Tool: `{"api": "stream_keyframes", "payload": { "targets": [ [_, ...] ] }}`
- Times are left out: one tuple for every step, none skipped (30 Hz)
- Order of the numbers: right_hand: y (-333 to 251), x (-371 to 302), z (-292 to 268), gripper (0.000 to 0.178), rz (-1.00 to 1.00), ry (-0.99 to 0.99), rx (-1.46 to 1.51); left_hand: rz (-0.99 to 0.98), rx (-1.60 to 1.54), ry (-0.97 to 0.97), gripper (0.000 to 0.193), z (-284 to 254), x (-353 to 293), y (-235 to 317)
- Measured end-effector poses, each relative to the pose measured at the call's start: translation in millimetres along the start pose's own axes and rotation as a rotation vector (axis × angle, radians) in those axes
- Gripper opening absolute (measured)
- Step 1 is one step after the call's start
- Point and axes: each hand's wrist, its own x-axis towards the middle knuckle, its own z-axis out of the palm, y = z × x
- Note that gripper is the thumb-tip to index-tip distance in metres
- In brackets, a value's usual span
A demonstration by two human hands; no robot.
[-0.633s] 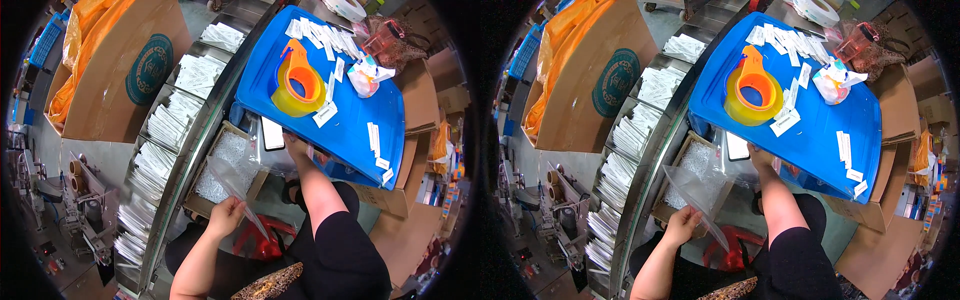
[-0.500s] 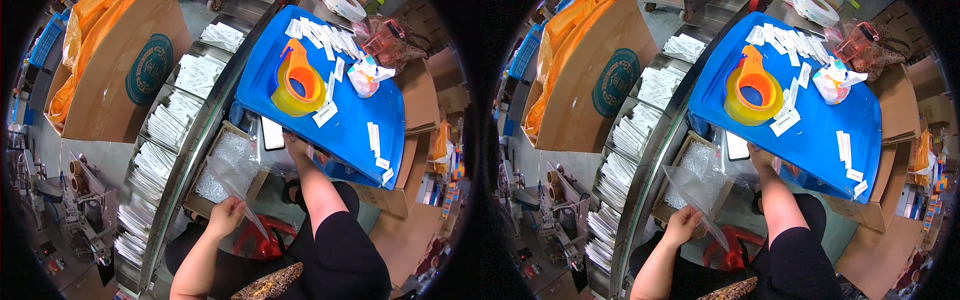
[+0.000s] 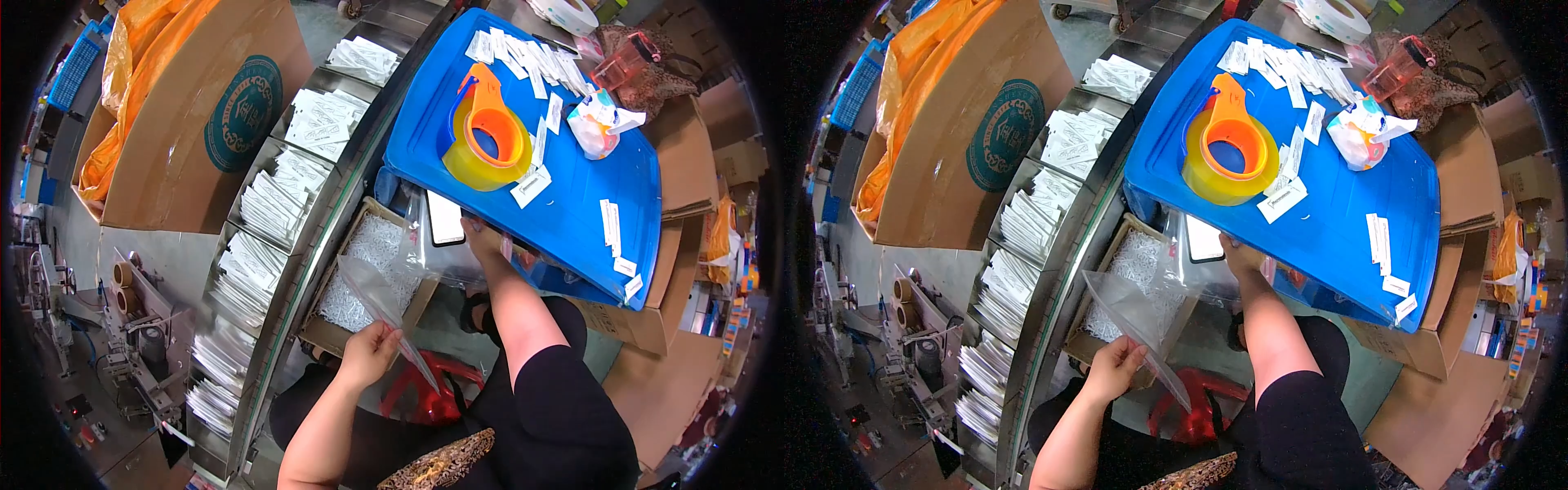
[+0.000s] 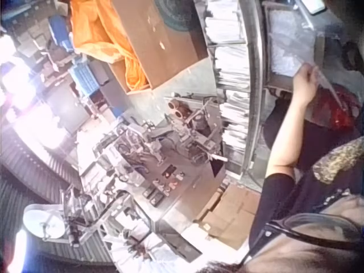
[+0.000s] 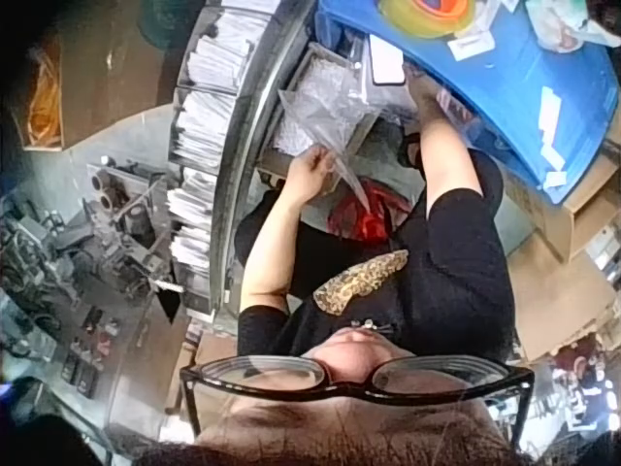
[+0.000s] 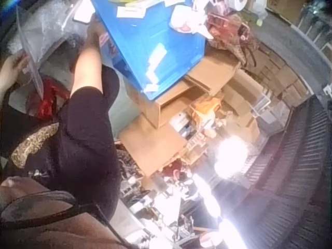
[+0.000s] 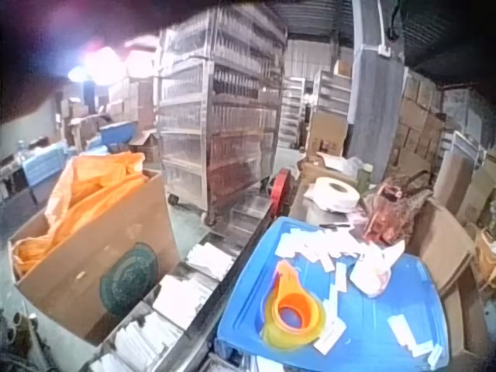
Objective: Removing manufactured plastic components from a rotating machine and packaging them into plastic bags at a workstation.
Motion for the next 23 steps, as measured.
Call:
{"api": "stream_keyframes", "payload": {
  "targets": [
    [0, 0, 0, 0.037, -0.012, 0.025, -0.015, 0.0, 0.0, -0.001, 0.022, 0, 0, 0],
    [0, 0, -1, 0.037, -0.012, 0.025, -0.015, 0.0, 0.009, 0.005, 0.022, 1, 0, -1],
    [0, 0, -1, 0.037, -0.01, 0.02, -0.03, -0.002, 0.019, 0.01, 0.022, 1, 1, -1],
    [-1, -1, -2, 0.038, -0.008, 0.014, -0.044, -0.002, 0.019, 0.01, 0.022, 1, 0, 1],
    [0, -1, 0, 0.038, -0.008, 0.014, -0.044, -0.022, 0.011, 0.004, 0.022, 0, 0, 4],
    [2, 0, 2, 0.039, 0.006, 0.014, -0.027, -0.04, 0.004, -0.004, 0.021, 0, -1, 7],
    [4, 1, 4, 0.04, 0.02, 0.015, -0.011, -0.039, 0.004, -0.005, 0.021, 0, 0, 6],
    [8, 2, 4, 0.04, 0.021, 0.017, -0.012, -0.021, 0.03, -0.001, 0.021, 1, 1, 2],
    [8, 2, 5, 0.042, 0.042, -0.042, -0.04, -0.005, 0.057, 0.005, 0.021, 1, 1, 0],
    [9, 3, 6, 0.044, 0.063, -0.101, -0.068, -0.006, 0.058, 0.006, 0.021, 1, 1, -1],
    [9, 3, 7, 0.044, 0.063, -0.102, -0.068, -0.01, 0.05, 0.005, 0.021, 0, 0, 0],
    [9, 2, 7, 0.045, 0.073, -0.11, -0.052, -0.013, 0.042, 0.004, 0.021, 0, 0, -1],
    [9, 2, 7, 0.046, 0.083, -0.117, -0.036, -0.013, 0.042, 0.004, 0.021, 1, 0, 0],
    [9, 2, 7, 0.046, 0.083, -0.117, -0.036, -0.016, 0.035, 0.0, 0.021, 1, 0, 1],
    [8, 2, 6, 0.047, 0.082, -0.125, -0.05, -0.019, 0.029, -0.003, 0.021, 1, 1, 2],
    [8, 2, 5, 0.047, 0.08, -0.134, -0.063, -0.018, 0.029, -0.003, 0.021, 0, 1, 2],
    [7, 2, 5, 0.047, 0.08, -0.134, -0.063, -0.007, 0.033, -0.001, 0.021, 0, 1, 3],
    [7, 2, 5, 0.048, 0.066, -0.115, -0.051, 0.004, 0.036, 0.0, 0.021, 0, 1, 3],
    [7, 2, 5, 0.048, 0.051, -0.096, -0.04, 0.005, 0.036, 0.0, 0.021, 1, 1, 0],
    [7, 2, 5, 0.048, 0.051, -0.096, -0.04, 0.023, 0.047, 0.002, 0.021, 2, 2, -6],
    [6, 2, 4, 0.049, 0.059, -0.128, -0.032, 0.04, 0.059, 0.006, 0.022, 2, 2, -8],
    [6, 3, 2, 0.049, 0.067, -0.16, -0.024, 0.039, 0.06, 0.007, 0.022, 2, 2, -8],
    [4, 2, 2, 0.049, 0.067, -0.161, -0.024, 0.003, 0.041, -0.005, 0.022, 1, 2, -7]
  ]
}}
